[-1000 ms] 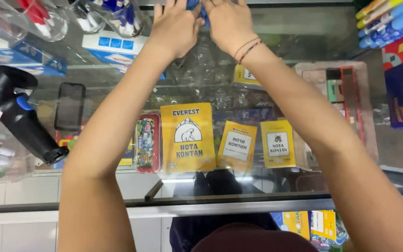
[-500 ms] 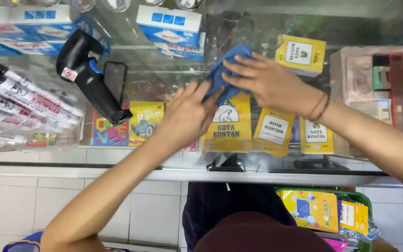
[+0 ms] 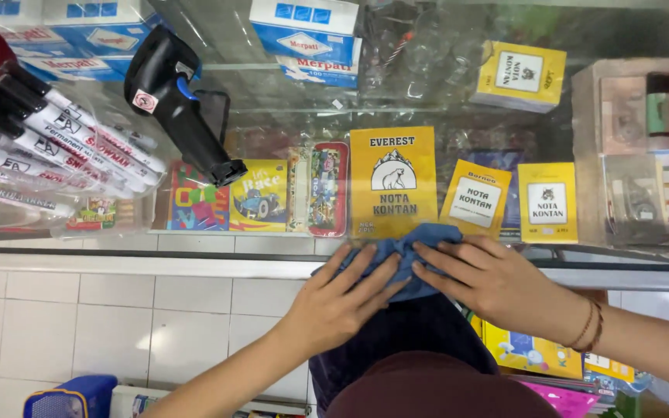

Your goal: Wiping down a glass display counter and cleaning various stationery and toy items with a cloth.

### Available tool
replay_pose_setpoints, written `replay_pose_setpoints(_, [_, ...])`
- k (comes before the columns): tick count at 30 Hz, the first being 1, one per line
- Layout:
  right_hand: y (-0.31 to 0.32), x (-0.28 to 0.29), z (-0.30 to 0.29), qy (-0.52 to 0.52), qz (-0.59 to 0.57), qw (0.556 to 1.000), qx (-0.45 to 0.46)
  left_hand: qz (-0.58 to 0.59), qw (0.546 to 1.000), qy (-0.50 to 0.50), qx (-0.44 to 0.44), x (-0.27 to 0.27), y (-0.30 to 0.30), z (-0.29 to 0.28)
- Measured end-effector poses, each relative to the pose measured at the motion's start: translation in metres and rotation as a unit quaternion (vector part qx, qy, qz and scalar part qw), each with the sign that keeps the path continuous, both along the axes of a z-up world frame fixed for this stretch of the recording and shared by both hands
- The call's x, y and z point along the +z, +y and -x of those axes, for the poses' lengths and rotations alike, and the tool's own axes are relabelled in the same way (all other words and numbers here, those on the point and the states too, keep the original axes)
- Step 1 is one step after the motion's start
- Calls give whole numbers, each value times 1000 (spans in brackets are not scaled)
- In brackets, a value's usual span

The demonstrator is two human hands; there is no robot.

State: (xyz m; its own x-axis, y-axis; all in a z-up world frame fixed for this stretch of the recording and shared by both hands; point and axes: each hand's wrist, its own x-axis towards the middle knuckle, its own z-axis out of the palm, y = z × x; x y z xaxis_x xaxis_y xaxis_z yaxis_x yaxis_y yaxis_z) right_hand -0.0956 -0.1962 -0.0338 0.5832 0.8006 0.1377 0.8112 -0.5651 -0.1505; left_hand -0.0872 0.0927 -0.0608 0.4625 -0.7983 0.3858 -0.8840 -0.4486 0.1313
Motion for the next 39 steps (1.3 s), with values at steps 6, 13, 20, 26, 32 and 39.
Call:
replay_pose_setpoints(6, [-70, 0, 42, -20, 78, 994, -72, 8, 999, -25, -47, 2, -79, 5])
replay_pose_setpoints(13, [-175, -21, 116, -72, 88, 957, -268, 39, 994, -72, -74, -9, -209, 23])
replay_pose_setpoints(20, [-280, -105, 192, -153, 98, 880, -438, 46, 977, -191, -85, -34, -321, 50])
replay_pose_setpoints(26, [-297, -257, 180, -271, -83, 861, -423, 99, 966, -170, -168, -88, -314, 54])
replay_pose_setpoints(32, [-313, -530, 226, -150, 150, 829, -517, -21, 954, -201, -223, -60, -238, 29])
replay_pose_setpoints(39, [-120, -362, 124, -275, -51, 884, -375, -33, 953, -230, -195, -66, -126, 6])
